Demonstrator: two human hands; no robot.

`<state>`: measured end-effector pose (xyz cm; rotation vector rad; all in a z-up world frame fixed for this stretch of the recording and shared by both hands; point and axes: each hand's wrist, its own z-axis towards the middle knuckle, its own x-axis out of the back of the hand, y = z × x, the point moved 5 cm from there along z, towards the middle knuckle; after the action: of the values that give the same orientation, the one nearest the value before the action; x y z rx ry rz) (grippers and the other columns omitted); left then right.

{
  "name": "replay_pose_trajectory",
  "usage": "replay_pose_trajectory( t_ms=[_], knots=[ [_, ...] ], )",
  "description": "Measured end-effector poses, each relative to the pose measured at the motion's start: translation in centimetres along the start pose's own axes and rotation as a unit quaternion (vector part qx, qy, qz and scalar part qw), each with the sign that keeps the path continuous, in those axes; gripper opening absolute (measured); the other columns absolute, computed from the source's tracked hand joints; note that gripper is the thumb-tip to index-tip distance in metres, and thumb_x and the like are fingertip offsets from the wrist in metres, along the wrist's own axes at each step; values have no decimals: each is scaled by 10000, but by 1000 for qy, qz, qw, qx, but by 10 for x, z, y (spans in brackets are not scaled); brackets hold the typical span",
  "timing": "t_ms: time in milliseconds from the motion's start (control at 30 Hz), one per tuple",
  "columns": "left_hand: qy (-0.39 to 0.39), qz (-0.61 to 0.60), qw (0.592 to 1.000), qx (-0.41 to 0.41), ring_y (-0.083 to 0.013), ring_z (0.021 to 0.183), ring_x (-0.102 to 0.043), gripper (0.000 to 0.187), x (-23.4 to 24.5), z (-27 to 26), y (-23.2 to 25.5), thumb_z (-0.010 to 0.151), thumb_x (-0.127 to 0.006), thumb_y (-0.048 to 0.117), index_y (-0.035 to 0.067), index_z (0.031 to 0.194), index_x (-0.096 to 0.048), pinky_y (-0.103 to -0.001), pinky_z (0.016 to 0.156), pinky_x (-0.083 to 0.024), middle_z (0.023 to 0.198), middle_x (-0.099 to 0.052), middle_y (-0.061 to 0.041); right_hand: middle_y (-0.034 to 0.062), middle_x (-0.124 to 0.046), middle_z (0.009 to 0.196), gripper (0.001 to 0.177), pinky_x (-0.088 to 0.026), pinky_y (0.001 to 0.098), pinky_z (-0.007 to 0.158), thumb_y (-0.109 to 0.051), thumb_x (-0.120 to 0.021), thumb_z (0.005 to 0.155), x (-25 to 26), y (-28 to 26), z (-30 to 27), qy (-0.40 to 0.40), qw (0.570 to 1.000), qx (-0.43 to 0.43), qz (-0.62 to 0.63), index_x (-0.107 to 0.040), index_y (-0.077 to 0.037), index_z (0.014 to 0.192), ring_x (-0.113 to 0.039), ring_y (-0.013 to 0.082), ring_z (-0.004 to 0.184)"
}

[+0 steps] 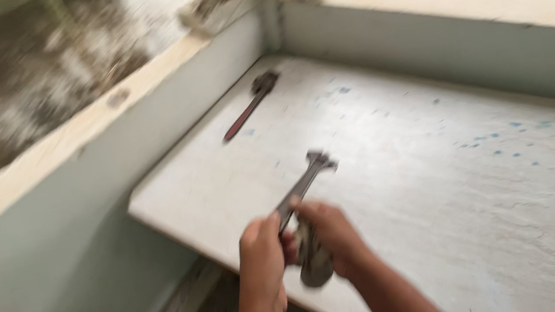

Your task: The person wipes a pipe wrench and an adjustable wrench with a cloth.

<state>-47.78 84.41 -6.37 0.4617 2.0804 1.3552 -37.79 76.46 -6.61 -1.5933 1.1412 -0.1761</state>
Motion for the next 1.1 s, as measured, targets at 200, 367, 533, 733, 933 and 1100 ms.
replay_pose_trajectory(
  t_ms=[200,367,533,733,933,1100],
  knots=[
    [8,47,993,111,-95,558,-502,245,-3,69,6,1008,-522,257,41,920,-593,-271,509,-459,681,-561,-20,66,-619,684,242,-515,315,443,-273,-658,970,3,7,66,22,999,-28,17,-608,-40,926,-593,149,515],
    [-21,37,995,90,-99,549,-498,234,-17,145,2,1020,-530,245,32,934,-572,-266,501,-441,682,-559,-23,59,-590,640,232,-500,324,421,-266,-576,957,6,-12,138,-26,998,-47,45,-574,-54,860,-534,143,464],
    [5,28,990,137,-115,574,-549,256,-32,214,-1,1023,-538,275,34,946,-574,-281,537,-485,720,-602,-40,50,-596,658,226,-489,300,440,-241,-626,962,16,-31,215,35,998,-47,-9,-605,-39,863,-541,133,483],
    [44,74,975,205,-123,616,-596,271,-28,289,-38,1039,-512,285,35,1022,-614,-288,578,-549,764,-618,-48,47,-571,628,222,-474,307,413,-224,-628,959,35,-16,288,44,996,-82,0,-590,-39,844,-519,135,463],
    [19,7,980,198,-187,582,-585,255,-9,384,-90,1006,-562,265,13,1012,-604,-342,530,-523,734,-618,-94,59,-609,649,204,-496,318,429,-212,-622,985,47,-2,367,67,992,-93,-47,-611,-26,903,-561,152,490],
    [-8,38,977,209,-159,601,-577,256,-6,425,-72,1033,-526,267,21,1001,-591,-316,541,-489,734,-606,-63,56,-628,671,173,-518,346,437,-188,-613,997,41,8,434,107,984,-118,-81,-602,-17,973,-605,161,504]
  ],
)
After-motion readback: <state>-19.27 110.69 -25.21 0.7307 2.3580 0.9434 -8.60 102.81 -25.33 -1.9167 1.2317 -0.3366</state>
